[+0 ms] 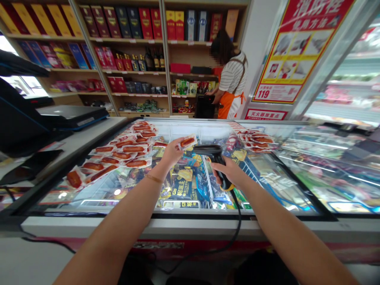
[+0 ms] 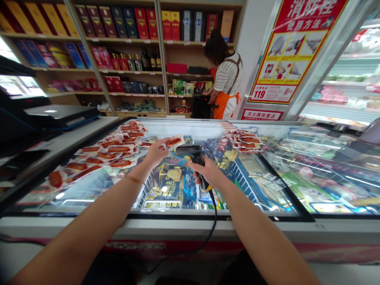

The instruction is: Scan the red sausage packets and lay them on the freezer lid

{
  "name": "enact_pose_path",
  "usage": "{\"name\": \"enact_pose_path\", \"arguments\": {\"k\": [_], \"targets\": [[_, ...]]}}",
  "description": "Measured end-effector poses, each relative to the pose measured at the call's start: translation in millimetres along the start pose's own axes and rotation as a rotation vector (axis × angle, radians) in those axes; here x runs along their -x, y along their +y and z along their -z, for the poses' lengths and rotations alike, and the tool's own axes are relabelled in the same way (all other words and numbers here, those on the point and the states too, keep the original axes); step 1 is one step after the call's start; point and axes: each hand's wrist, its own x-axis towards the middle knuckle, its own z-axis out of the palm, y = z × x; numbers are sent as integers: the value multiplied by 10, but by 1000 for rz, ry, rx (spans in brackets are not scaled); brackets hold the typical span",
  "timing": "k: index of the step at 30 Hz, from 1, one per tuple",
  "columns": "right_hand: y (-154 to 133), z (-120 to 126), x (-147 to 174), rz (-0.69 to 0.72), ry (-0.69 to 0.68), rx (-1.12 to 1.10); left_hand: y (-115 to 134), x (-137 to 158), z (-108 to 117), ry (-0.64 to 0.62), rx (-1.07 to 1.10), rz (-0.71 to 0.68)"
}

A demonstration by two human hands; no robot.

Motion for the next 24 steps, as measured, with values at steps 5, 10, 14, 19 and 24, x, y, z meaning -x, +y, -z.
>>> {"name": "enact_pose_path", "arguments": {"k": [5, 10, 14, 19, 24], "targets": [[-23, -21, 26, -5, -18, 29, 34, 8, 2, 2, -29, -14], [-27, -15, 29, 5, -29, 53, 24, -7, -8, -10, -23, -5], [-9, -5, 18, 14, -54, 58, -11, -17, -7, -26, 25, -6], [-6, 4, 13, 16, -64, 64, -46, -21, -9, -36, 36, -12], [-10, 13, 23, 16, -71, 63, -42, -19, -20, -37, 37, -8]]}}
